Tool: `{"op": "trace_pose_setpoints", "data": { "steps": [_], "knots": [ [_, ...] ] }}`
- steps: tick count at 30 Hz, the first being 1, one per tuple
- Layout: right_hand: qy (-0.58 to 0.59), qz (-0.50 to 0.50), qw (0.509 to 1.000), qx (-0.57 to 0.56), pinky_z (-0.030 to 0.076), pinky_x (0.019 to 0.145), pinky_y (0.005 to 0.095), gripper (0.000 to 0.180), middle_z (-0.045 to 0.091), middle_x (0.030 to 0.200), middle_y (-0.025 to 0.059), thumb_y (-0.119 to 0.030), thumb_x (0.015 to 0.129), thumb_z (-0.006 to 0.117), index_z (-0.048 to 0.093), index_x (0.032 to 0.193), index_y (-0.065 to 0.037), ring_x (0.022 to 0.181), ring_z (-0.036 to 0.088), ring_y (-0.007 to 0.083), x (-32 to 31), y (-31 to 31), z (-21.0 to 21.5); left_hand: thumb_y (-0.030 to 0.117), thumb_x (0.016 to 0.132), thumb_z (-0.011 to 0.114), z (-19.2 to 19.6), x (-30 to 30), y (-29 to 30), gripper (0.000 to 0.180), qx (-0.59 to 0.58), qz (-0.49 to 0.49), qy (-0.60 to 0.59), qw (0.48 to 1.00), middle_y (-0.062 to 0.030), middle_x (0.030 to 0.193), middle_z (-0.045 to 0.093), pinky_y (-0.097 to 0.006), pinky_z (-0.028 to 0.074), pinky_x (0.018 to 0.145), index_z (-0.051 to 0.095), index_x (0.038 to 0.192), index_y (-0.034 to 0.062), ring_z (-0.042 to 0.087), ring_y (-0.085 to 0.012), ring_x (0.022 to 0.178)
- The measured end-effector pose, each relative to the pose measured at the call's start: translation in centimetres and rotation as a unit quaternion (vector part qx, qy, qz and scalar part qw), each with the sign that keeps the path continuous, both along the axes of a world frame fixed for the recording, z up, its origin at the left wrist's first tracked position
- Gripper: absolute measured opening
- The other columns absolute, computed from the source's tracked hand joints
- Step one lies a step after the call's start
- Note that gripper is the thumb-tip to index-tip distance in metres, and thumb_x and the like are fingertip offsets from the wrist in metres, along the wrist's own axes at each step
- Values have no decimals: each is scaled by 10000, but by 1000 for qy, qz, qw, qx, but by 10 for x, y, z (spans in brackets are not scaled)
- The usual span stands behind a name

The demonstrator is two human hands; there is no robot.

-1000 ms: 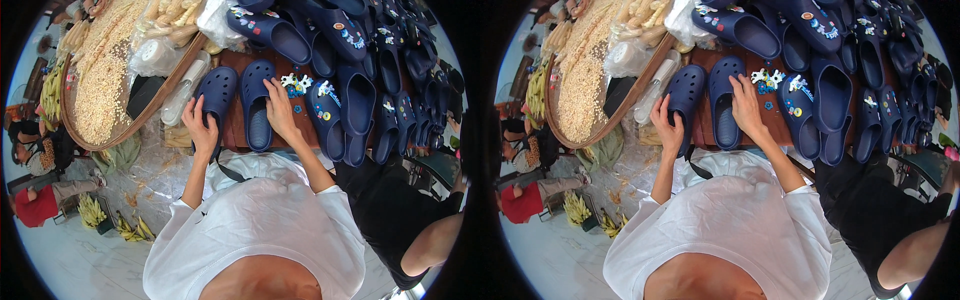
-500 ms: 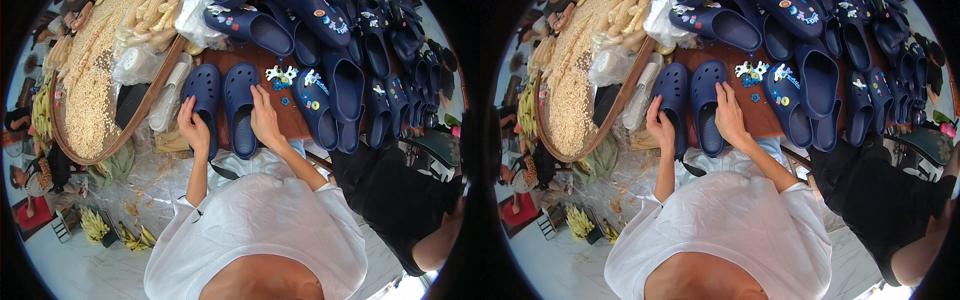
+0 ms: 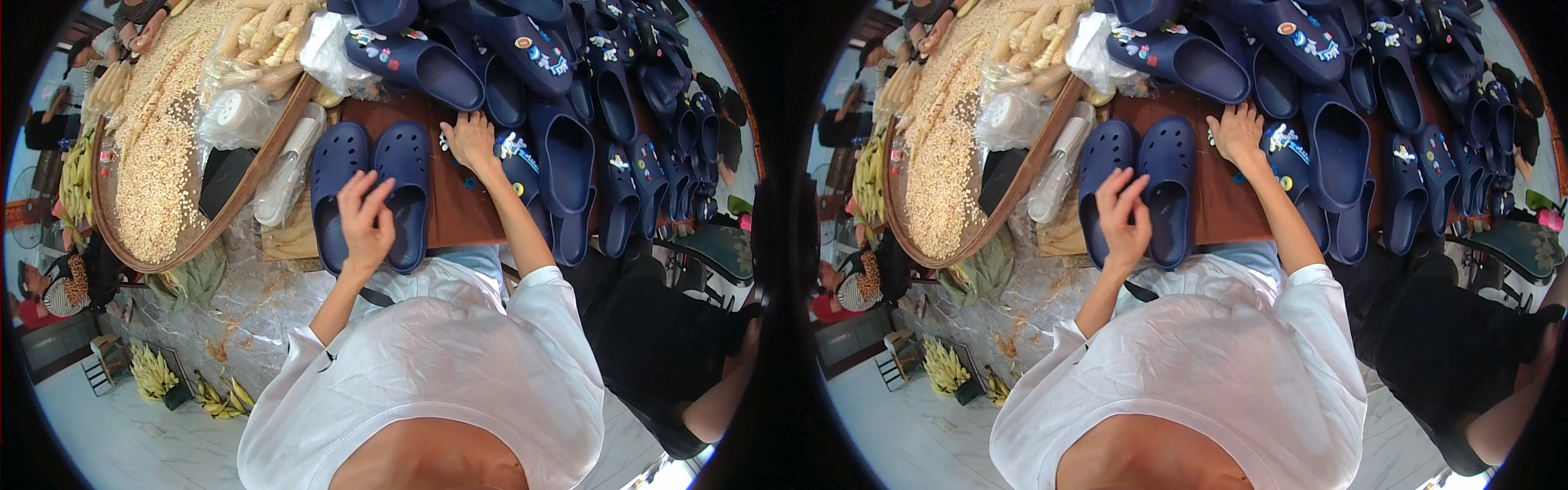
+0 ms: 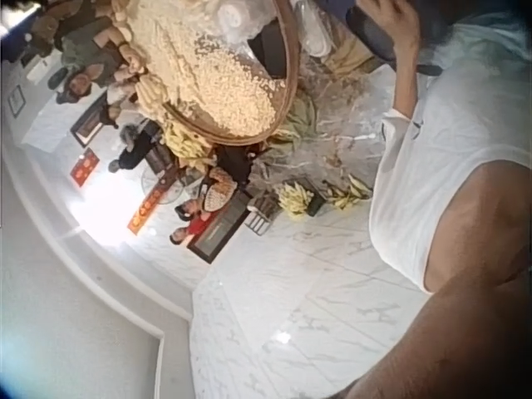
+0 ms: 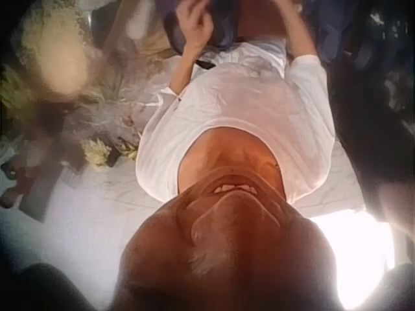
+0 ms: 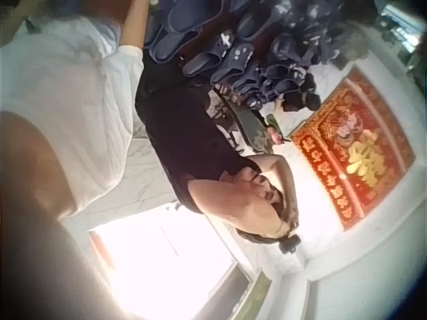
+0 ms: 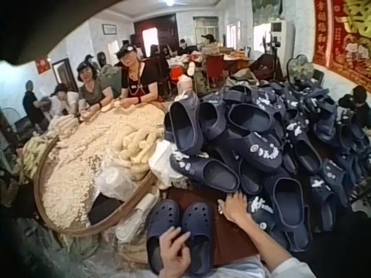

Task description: Insert decorative charms into the holes of plastic clogs.

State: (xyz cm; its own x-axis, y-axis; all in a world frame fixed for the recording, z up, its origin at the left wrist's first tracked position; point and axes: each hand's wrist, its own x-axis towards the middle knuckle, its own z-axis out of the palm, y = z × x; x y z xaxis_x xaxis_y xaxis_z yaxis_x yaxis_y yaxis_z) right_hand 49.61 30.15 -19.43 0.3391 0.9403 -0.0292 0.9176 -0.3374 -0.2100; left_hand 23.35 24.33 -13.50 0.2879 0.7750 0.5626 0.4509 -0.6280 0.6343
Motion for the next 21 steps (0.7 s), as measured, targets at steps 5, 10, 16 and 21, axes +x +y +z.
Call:
{"op": "trace_pose_setpoints", "data": {
  "steps": [5,10,16,21],
  "knots": [
    [-44,-17,999,5,389,1039,583,636,423,1451,253,-460,961,538,486,1379,17,1343,405,427,-14,2,-16,-73,777,588,-7,11,-7,502,-47,-23,47,998,-171,1286,554,-462,418,1030,636,1257,68,502,-387,1231],
    [-24,56,997,37,445,957,574,435,540,1279,195,-335,942,593,583,1224,-3,1130,558,375,-32,-11,-10,-72,790,587,-12,11,-4,491,-73,-38,42,996,-176,1266,568,-448,434,1017,625,1264,49,525,-382,1199],
    [52,115,963,238,472,884,503,179,621,1085,146,-151,907,605,671,1029,-37,1056,578,355,-19,-30,23,-21,837,610,4,15,14,416,-99,-58,6,993,-178,1247,580,-436,450,997,628,1249,35,547,-369,1159],
    [70,21,941,329,472,907,466,551,522,1240,205,-199,817,758,533,1286,-19,1089,546,396,7,-12,72,54,872,624,19,24,41,368,-129,-66,12,989,-193,1256,572,-430,449,992,630,1240,40,540,-373,1158]
  ]
}}
